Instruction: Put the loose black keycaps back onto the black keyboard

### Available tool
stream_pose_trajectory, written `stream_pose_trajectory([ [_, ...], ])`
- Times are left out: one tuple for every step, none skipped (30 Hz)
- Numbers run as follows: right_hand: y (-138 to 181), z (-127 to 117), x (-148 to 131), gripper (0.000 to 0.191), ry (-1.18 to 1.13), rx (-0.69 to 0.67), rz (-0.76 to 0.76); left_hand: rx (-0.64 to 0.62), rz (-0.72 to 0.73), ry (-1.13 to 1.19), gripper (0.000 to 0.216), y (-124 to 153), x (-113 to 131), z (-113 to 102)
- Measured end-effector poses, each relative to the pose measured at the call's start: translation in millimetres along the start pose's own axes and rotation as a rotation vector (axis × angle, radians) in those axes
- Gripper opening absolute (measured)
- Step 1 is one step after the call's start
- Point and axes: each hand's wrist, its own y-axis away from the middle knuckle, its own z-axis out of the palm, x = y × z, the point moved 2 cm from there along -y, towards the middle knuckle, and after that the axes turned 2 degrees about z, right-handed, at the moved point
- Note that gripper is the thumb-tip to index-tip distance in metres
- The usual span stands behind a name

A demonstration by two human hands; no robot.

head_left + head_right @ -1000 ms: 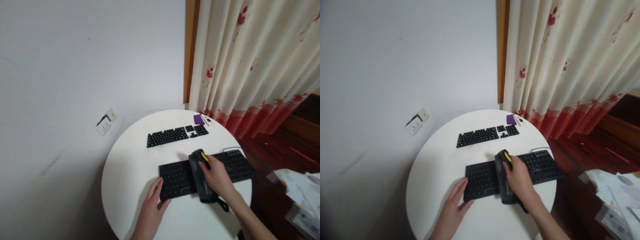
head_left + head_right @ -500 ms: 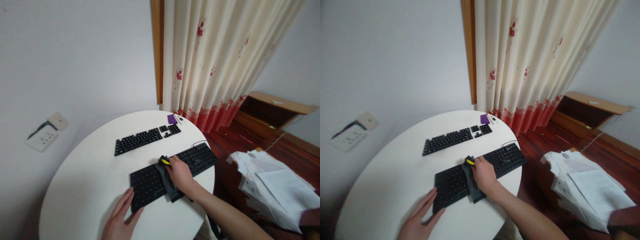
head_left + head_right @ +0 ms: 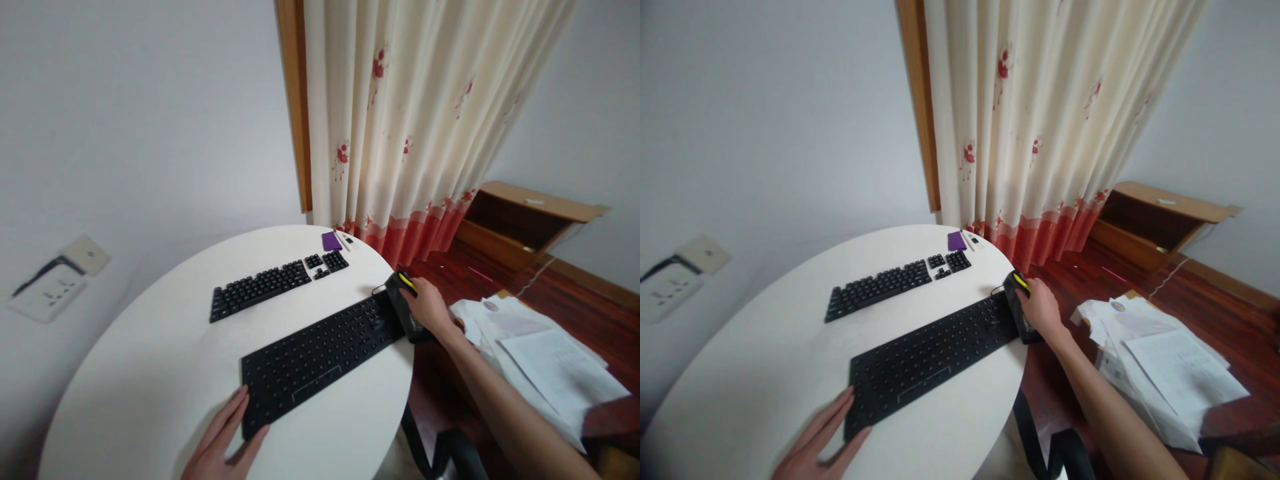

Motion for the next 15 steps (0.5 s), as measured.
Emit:
stream_pose_trajectory([
  [6, 3, -9, 0.024, -0.092, -0.037, -0.079, 0.002, 0.005, -0.007, 0.052, -1, 1, -1],
  [13, 8, -18, 0.023, -0.181, -0.096, -0.179, 0.005, 0.009, -0.014, 0.052, -2, 2, -2],
  [19, 13, -25, 0.023, -0.251, -0.153, -0.269, 0.006, 0.012, -0.021, 0.052, -2, 2, -2],
  [24, 17, -28, 0.023, -0.293, -0.200, -0.335, 0.006, 0.013, -0.030, 0.052, -3, 3, -3],
  [26, 20, -26, 0.023, -0.307, -0.220, -0.359, 0.003, 0.014, -0.039, 0.052, -3, 3, -3],
  [26, 22, -19, 0.023, -0.292, -0.214, -0.338, -0.003, 0.017, -0.046, 0.052, -3, 3, -3],
  [23, 22, -6, 0.024, -0.254, -0.188, -0.279, -0.007, 0.020, -0.050, 0.052, -3, 3, -3],
  [18, 21, 10, 0.025, -0.195, -0.148, -0.187, -0.006, 0.022, -0.052, 0.052, -3, 3, -3],
  [12, 18, 29, 0.025, -0.124, -0.123, -0.090, -0.006, 0.021, -0.052, 0.051, -2, 3, -3],
  [6, 14, 48, 0.026, -0.052, -0.104, -0.001, -0.006, 0.020, -0.052, 0.051, -2, 3, -2],
  [1, 8, 66, 0.027, 0.023, -0.062, 0.083, -0.004, 0.020, -0.051, 0.051, -2, 3, -2],
  [-3, 2, 81, 0.029, 0.090, -0.033, 0.137, -0.002, 0.020, -0.052, 0.051, -2, 3, -2],
  [-6, -4, 92, 0.030, 0.127, 0.002, 0.165, -0.002, 0.021, -0.053, 0.051, -2, 2, -1],
  [-7, -9, 98, 0.030, 0.139, 0.033, 0.173, -0.001, 0.025, -0.055, 0.052, -2, 2, -1],
  [-6, -13, 99, 0.031, 0.127, 0.056, 0.162, 0.000, 0.030, -0.055, 0.052, -1, 1, 0],
])
